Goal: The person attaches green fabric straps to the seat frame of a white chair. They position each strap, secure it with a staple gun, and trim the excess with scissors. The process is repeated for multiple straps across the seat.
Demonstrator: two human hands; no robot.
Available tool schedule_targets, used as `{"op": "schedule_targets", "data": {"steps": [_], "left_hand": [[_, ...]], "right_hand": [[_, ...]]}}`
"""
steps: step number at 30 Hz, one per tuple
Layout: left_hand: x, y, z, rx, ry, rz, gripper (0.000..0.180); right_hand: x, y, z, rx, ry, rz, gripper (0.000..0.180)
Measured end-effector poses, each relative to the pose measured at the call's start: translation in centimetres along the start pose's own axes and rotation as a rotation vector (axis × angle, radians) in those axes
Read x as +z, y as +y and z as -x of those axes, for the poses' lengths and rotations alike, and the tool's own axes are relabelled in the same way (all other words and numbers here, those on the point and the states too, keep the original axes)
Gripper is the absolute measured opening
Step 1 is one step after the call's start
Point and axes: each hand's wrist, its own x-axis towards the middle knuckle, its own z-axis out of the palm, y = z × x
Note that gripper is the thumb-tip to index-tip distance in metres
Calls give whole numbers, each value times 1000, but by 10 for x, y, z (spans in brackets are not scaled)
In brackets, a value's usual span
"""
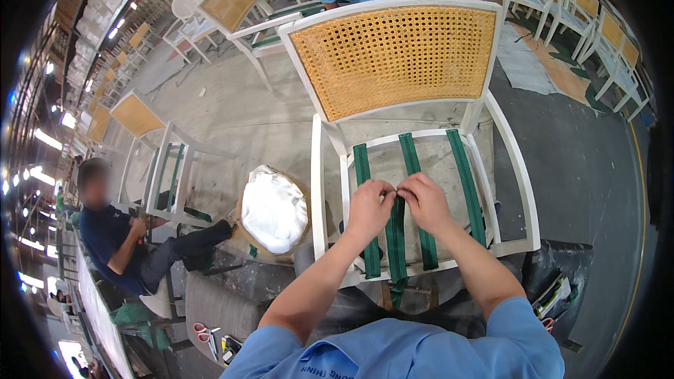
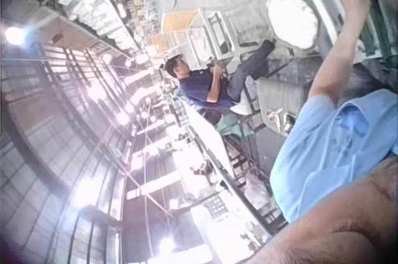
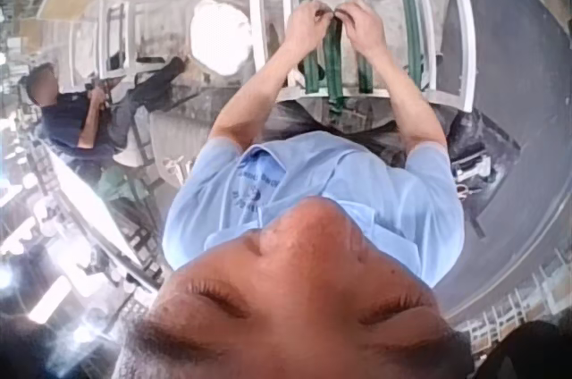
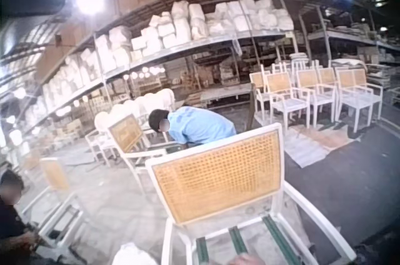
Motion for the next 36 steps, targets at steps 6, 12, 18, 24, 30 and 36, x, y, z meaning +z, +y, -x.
{"op": "schedule_targets", "data": {"steps": [6, 12, 18, 24, 30, 36], "left_hand": [[34, -50, -78, -304, -18, -150, 38], [69, -104, -95, -253, -78, -474, 47], [98, -126, -101, -117, -64, -531, 57], [109, -131, -118, -148, -134, -510, 64], [114, -129, -121, -188, -154, -533, 67], [118, -129, -122, -185, -119, -575, 69]], "right_hand": [[44, 87, -80, 193, -187, 178, 9], [98, 156, -140, 363, -321, 341, 10], [120, 177, -165, 391, -405, 420, 12], [122, 184, -166, 411, -322, 390, 10], [122, 190, -172, 458, -393, 381, 11], [116, 191, -168, 439, -176, 160, 17]]}}
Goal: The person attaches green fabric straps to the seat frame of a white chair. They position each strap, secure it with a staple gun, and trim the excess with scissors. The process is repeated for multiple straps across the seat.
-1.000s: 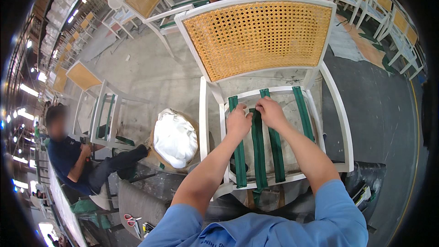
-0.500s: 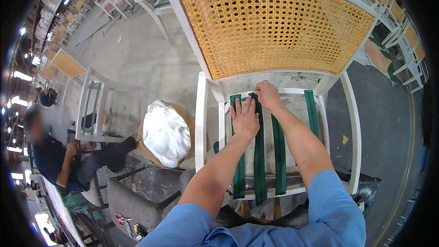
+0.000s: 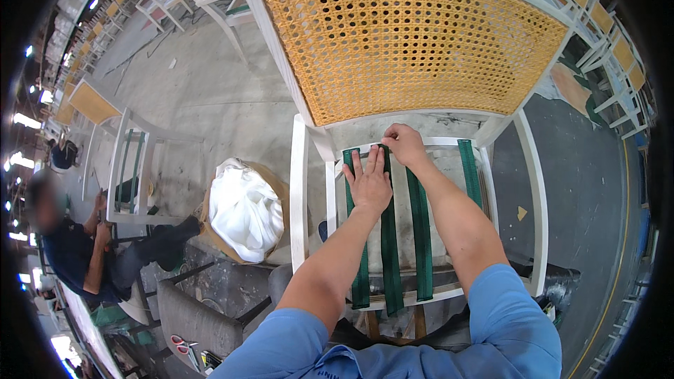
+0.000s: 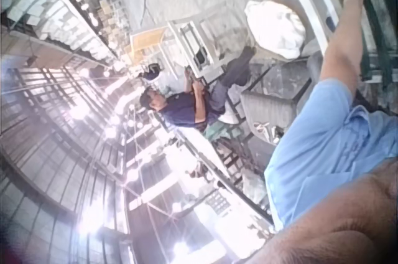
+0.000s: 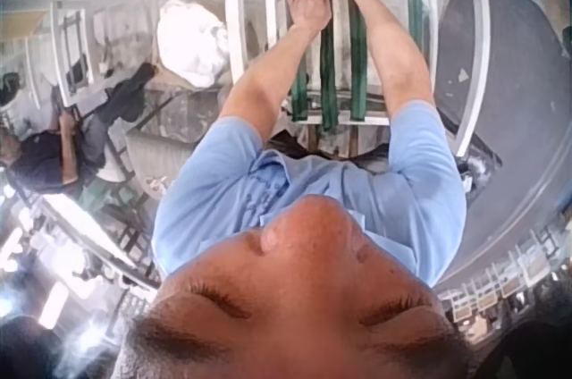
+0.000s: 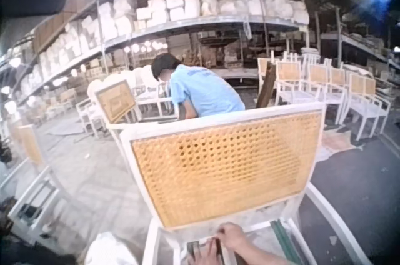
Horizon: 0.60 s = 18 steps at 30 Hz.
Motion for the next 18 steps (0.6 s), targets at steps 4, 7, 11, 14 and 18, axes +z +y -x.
{"op": "schedule_targets", "data": {"steps": [4, 7, 11, 14, 18], "left_hand": [[-2, 1, 2, -17, -65, 26, 71], [-3, 3, 2, 2, 11, 22, 73], [-6, 4, 3, 10, -2, 13, 75], [-10, 6, 5, 9, -23, -12, 75], [-16, 11, 5, 7, -41, -14, 74]], "right_hand": [[-35, 12, 64, 12, 207, -383, 22], [-84, 29, 188, 212, 217, -463, 18], [-149, 53, 371, 402, 354, -490, 14], [-209, 88, 481, 595, 684, -313, 13], [-288, 156, 583, 924, 904, 313, 26]]}}
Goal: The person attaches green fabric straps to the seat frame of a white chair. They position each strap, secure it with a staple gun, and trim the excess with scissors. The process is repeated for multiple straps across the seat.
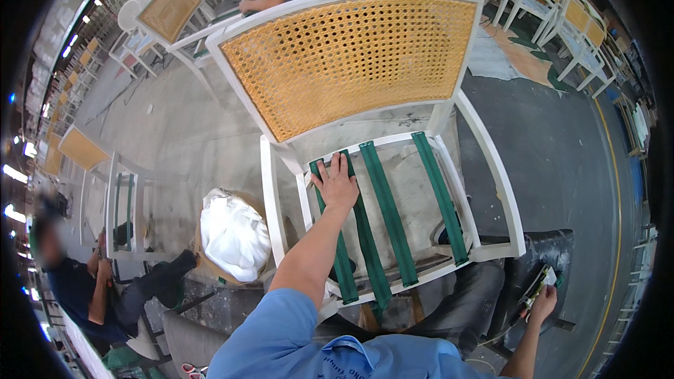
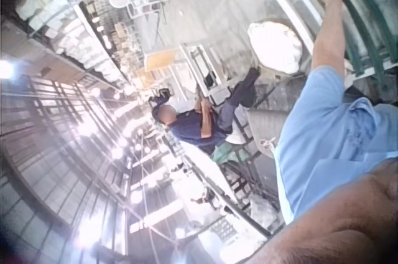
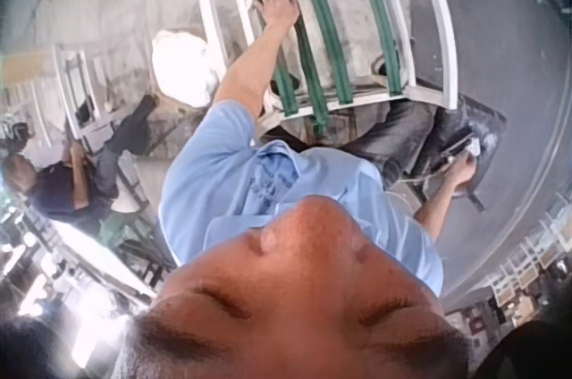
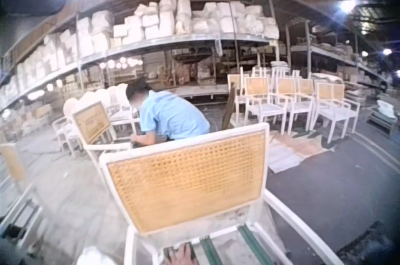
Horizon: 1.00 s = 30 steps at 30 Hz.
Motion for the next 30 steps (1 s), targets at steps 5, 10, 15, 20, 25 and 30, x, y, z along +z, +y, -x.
{"op": "schedule_targets", "data": {"steps": [5, 10, 15, 20, 25, 30], "left_hand": [[-4, 3, 2, -6, 14, 1, 75], [-3, 3, 2, 5, 29, -12, 75], [-2, 2, 3, 12, 54, -4, 76], [-5, -2, 3, 10, 29, 10, 76], [-6, -5, 2, -23, -101, 38, 79], [-6, -9, 0, -27, -67, 48, 78]], "right_hand": [[8, 66, -39, 203, -112, 391, 49], [19, 81, -61, 375, -162, 332, 39], [30, 84, -71, 227, -202, 364, 33], [17, 61, -64, 420, -69, -76, 45], [-34, -6, -37, 236, 209, -428, 43], [-92, -115, -17, 115, -6, -810, 37]]}}
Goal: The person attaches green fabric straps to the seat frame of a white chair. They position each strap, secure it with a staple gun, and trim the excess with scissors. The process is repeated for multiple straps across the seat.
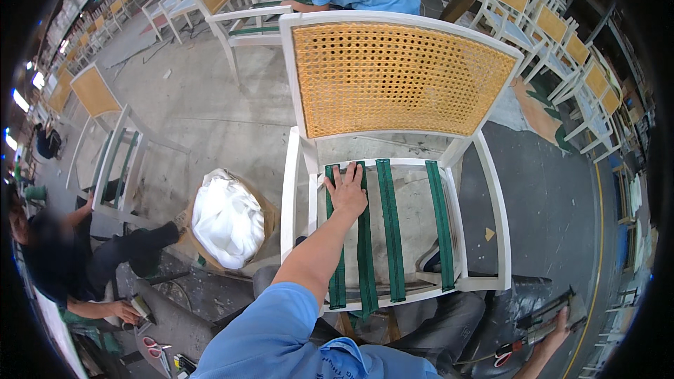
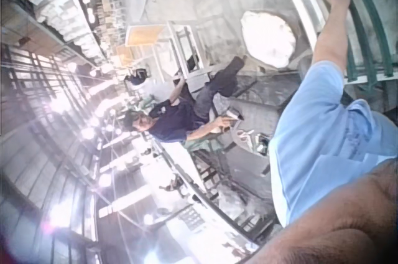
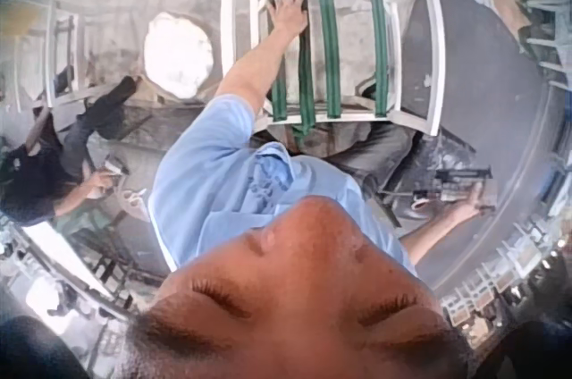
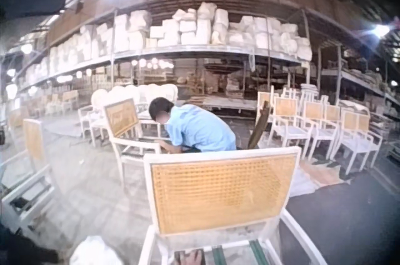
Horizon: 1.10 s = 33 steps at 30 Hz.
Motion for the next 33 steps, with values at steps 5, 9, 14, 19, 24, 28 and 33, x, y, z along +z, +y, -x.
{"op": "schedule_targets", "data": {"steps": [5, 9, 14, 19, 24, 28, 33], "left_hand": [[-1, -2, -3, -33, -101, 15, 78], [-2, -4, -3, -44, -109, 57, 82], [-3, -5, -5, -66, -65, 111, 77], [-7, -6, -8, -84, -93, 162, 74], [-10, -6, -9, -100, -186, 196, 73], [-11, -7, -10, -104, -203, 177, 72], [-7, -7, -9, -108, -139, 188, 73]], "right_hand": [[141, -46, 56, -52, -546, 18, 29], [311, -31, 123, 2, -1126, 114, 24], [471, 4, 190, 210, -1288, 136, 26], [536, 26, 205, 145, -1302, 208, 29], [558, 34, 210, 155, -1236, 306, 30], [561, 35, 215, 129, -1271, 313, 28], [563, 39, 222, 110, -1227, 374, 27]]}}
